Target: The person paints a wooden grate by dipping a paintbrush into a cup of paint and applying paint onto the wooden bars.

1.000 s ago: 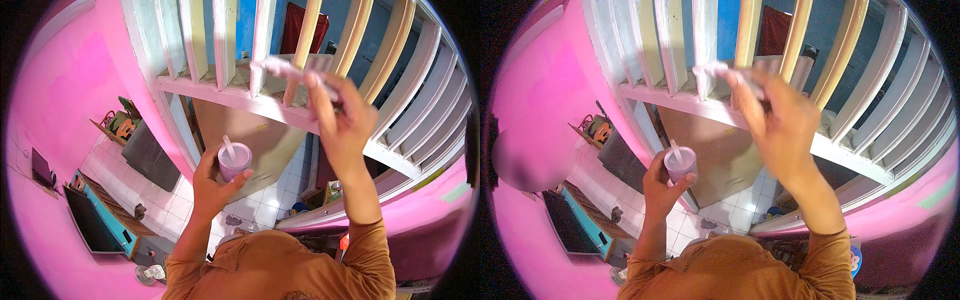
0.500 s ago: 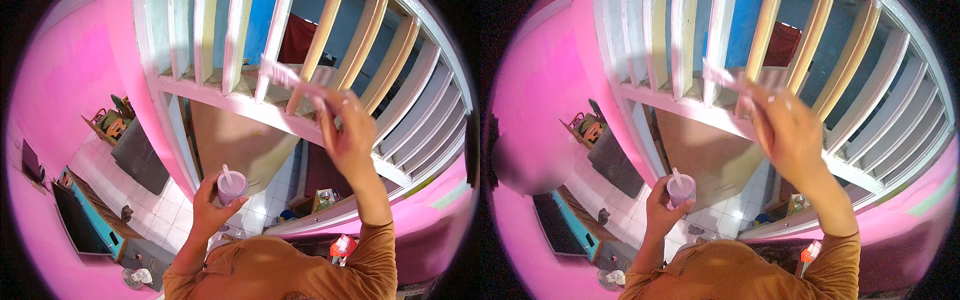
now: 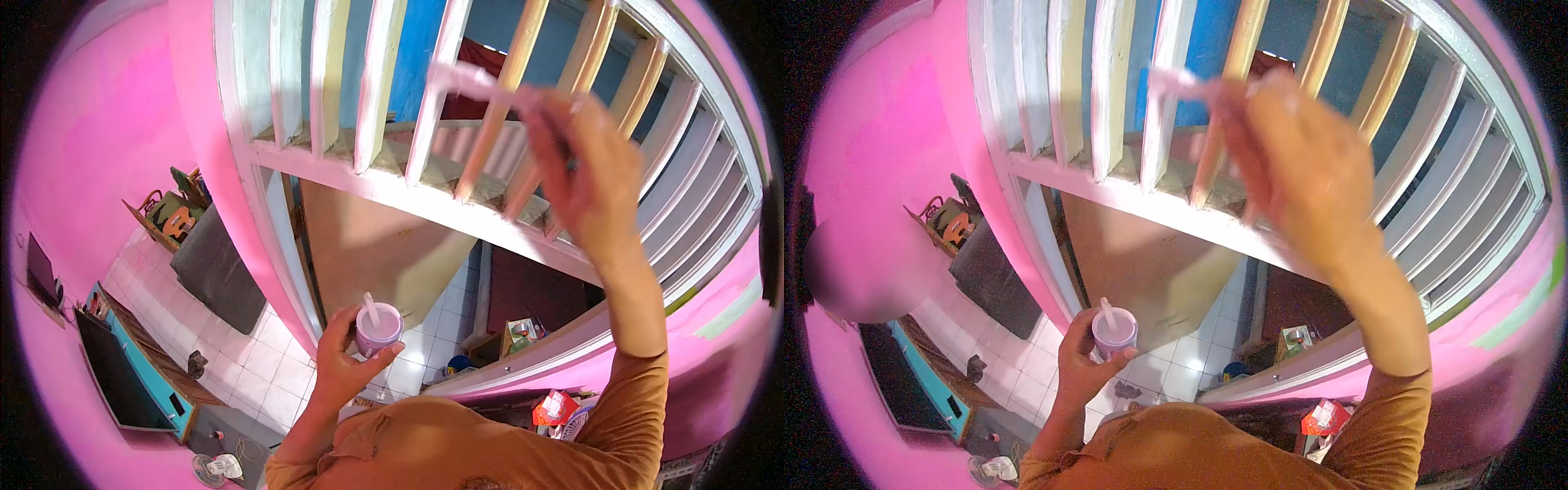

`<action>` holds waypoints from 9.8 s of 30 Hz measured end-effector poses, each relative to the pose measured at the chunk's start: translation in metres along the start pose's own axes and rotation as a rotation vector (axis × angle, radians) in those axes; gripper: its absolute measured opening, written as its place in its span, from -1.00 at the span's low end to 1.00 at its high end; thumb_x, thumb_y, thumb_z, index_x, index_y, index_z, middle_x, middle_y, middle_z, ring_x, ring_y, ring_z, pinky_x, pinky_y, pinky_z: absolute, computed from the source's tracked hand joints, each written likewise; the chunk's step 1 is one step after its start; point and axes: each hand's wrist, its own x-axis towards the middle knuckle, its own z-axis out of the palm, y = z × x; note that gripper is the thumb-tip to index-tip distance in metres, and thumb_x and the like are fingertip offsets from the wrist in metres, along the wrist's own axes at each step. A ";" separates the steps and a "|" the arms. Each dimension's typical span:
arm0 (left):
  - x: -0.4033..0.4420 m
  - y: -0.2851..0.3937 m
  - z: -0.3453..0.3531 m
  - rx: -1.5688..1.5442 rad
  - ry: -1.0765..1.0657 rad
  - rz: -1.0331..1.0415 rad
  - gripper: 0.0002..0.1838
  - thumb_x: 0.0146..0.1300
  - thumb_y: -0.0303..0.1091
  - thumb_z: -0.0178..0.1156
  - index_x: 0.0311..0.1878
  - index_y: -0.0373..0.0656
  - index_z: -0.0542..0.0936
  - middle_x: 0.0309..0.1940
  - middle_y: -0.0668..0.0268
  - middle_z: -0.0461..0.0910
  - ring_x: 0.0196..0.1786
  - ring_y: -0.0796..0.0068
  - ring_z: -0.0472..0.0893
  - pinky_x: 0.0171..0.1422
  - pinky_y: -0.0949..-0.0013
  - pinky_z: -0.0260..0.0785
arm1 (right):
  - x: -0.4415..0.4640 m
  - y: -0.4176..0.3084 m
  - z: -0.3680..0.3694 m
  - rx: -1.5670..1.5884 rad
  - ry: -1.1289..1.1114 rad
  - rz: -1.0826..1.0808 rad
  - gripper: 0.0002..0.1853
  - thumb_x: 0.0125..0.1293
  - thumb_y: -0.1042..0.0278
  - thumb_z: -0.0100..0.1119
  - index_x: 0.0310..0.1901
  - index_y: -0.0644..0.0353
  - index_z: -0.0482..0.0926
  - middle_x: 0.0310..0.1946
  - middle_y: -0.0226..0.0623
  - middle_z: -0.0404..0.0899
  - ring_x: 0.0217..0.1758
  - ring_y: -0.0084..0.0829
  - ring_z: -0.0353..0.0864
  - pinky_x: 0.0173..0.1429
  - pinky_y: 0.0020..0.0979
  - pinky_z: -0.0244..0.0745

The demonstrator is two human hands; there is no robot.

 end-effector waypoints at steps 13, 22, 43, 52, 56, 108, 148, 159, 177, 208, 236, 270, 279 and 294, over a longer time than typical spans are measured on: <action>-0.003 -0.004 0.001 -0.011 -0.001 -0.004 -0.30 0.03 -0.39 0.61 0.21 -0.31 0.47 0.08 0.21 0.49 0.15 0.36 0.59 0.26 0.29 0.48 | 0.027 0.005 -0.021 -0.007 -0.099 0.018 -0.83 0.37 0.58 0.32 -0.03 0.27 0.66 -0.25 -0.19 0.75 -0.39 -0.52 0.67 -0.34 -0.53 0.52; -0.003 -0.011 0.004 -0.025 -0.010 0.003 -0.29 0.03 -0.38 0.62 0.22 -0.32 0.47 0.08 0.17 0.51 0.15 0.34 0.60 0.25 0.27 0.50 | 0.070 0.041 -0.030 -0.076 0.100 0.289 -0.91 0.42 0.53 0.23 -0.10 0.32 0.61 -0.46 -0.17 0.63 -0.51 -0.41 0.61 -0.42 -0.43 0.47; 0.002 -0.007 0.002 0.055 -0.028 -0.013 -0.30 0.04 -0.37 0.61 0.23 -0.32 0.48 0.05 0.21 0.53 0.13 0.36 0.61 0.23 0.31 0.52 | -0.052 -0.015 -0.003 0.089 -0.179 0.096 -0.66 0.12 0.55 0.48 -0.07 0.23 0.59 -0.34 -0.18 0.61 -0.39 -0.20 0.65 -0.42 -0.29 0.52; 0.000 -0.011 0.002 0.043 -0.026 -0.013 -0.29 0.04 -0.35 0.62 0.23 -0.31 0.48 0.05 0.21 0.53 0.13 0.37 0.61 0.23 0.31 0.51 | -0.047 -0.021 -0.004 0.075 -0.205 0.126 -0.64 0.11 0.58 0.49 -0.05 0.23 0.63 -0.35 -0.21 0.62 -0.37 -0.22 0.65 -0.40 -0.27 0.51; 0.000 -0.012 0.003 0.028 -0.020 -0.014 -0.29 0.03 -0.36 0.63 0.22 -0.31 0.48 0.06 0.21 0.53 0.13 0.38 0.61 0.23 0.31 0.52 | -0.061 -0.030 0.003 0.089 -0.226 -0.075 -0.65 0.08 0.64 0.45 -0.07 0.25 0.61 -0.35 -0.21 0.62 -0.39 -0.18 0.65 -0.42 -0.28 0.50; 0.005 -0.014 0.004 0.003 -0.081 -0.118 -0.31 0.06 -0.39 0.59 0.23 -0.31 0.47 0.04 0.23 0.54 0.11 0.42 0.61 0.22 0.32 0.50 | -0.068 -0.066 0.046 0.232 0.016 0.637 -0.80 0.36 0.37 0.35 -0.04 0.21 0.63 -0.32 -0.12 0.69 -0.39 -0.13 0.69 -0.35 -0.23 0.58; 0.014 -0.006 0.018 0.039 -0.119 -0.086 -0.33 0.09 -0.35 0.60 0.22 -0.28 0.48 0.05 0.23 0.57 0.11 0.42 0.62 0.19 0.32 0.52 | 0.053 0.029 0.021 0.035 0.292 0.389 -0.85 0.43 0.39 0.09 -0.27 0.29 0.54 -0.37 0.05 0.61 -0.23 0.15 0.63 -0.17 0.05 0.49; 0.014 -0.011 0.014 0.055 -0.142 -0.056 -0.35 0.10 -0.36 0.60 0.21 -0.29 0.50 0.06 0.22 0.57 0.12 0.41 0.61 0.20 0.30 0.51 | 0.073 0.025 -0.013 0.042 0.114 0.498 -0.84 0.43 0.48 -0.01 -0.18 0.41 0.52 -0.31 0.12 0.61 -0.18 0.10 0.67 -0.05 -0.04 0.59; 0.008 -0.011 0.008 0.056 -0.145 -0.090 -0.34 0.11 -0.34 0.59 0.23 -0.30 0.48 0.06 0.21 0.56 0.14 0.40 0.60 0.23 0.31 0.50 | -0.005 -0.025 0.017 0.217 0.053 0.568 -0.86 0.44 0.38 0.13 -0.25 0.28 0.55 -0.33 0.06 0.62 -0.29 0.15 0.62 -0.21 0.03 0.51; -0.001 -0.012 0.007 0.070 -0.136 -0.102 -0.36 0.10 -0.42 0.57 0.21 -0.33 0.48 0.05 0.19 0.55 0.13 0.36 0.62 0.25 0.28 0.51 | -0.056 -0.067 0.034 0.367 -0.088 0.780 -0.79 0.45 0.28 0.23 -0.09 0.27 0.61 -0.40 0.06 0.65 -0.35 0.08 0.68 -0.29 -0.05 0.55; -0.012 -0.018 -0.003 0.094 -0.056 -0.130 -0.30 0.08 -0.35 0.59 0.24 -0.33 0.47 0.03 0.22 0.54 0.13 0.38 0.63 0.25 0.29 0.53 | -0.034 -0.084 0.036 0.475 0.067 0.725 -0.79 0.36 0.46 0.36 -0.02 0.31 0.67 -0.32 -0.15 0.74 -0.38 -0.43 0.75 -0.30 -0.46 0.59; -0.013 -0.017 -0.006 0.049 -0.042 -0.150 -0.30 0.08 -0.30 0.60 0.24 -0.29 0.47 0.05 0.25 0.59 0.16 0.41 0.60 0.32 0.27 0.45 | 0.024 -0.036 0.058 0.177 -0.201 0.247 -0.74 0.07 0.67 0.21 -0.16 0.27 0.60 -0.13 -0.02 0.51 -0.09 0.06 0.64 -0.07 -0.03 0.57; -0.012 -0.020 -0.008 0.073 -0.021 -0.126 -0.34 0.08 -0.34 0.60 0.19 -0.34 0.49 0.04 0.23 0.53 0.13 0.39 0.63 0.23 0.31 0.53 | 0.014 -0.039 0.050 0.134 -0.255 0.304 -0.78 0.30 0.59 0.21 -0.05 0.15 0.67 -0.12 -0.18 0.54 -0.21 -0.03 0.66 -0.15 -0.15 0.56; -0.011 -0.025 -0.004 0.089 -0.039 -0.120 -0.31 0.08 -0.32 0.60 0.22 -0.34 0.48 0.06 0.21 0.55 0.14 0.38 0.63 0.24 0.29 0.54 | 0.018 -0.025 0.063 0.133 -0.228 0.156 -0.84 0.08 0.56 0.22 -0.27 0.28 0.51 -0.24 -0.10 0.46 -0.10 -0.02 0.62 -0.08 -0.10 0.58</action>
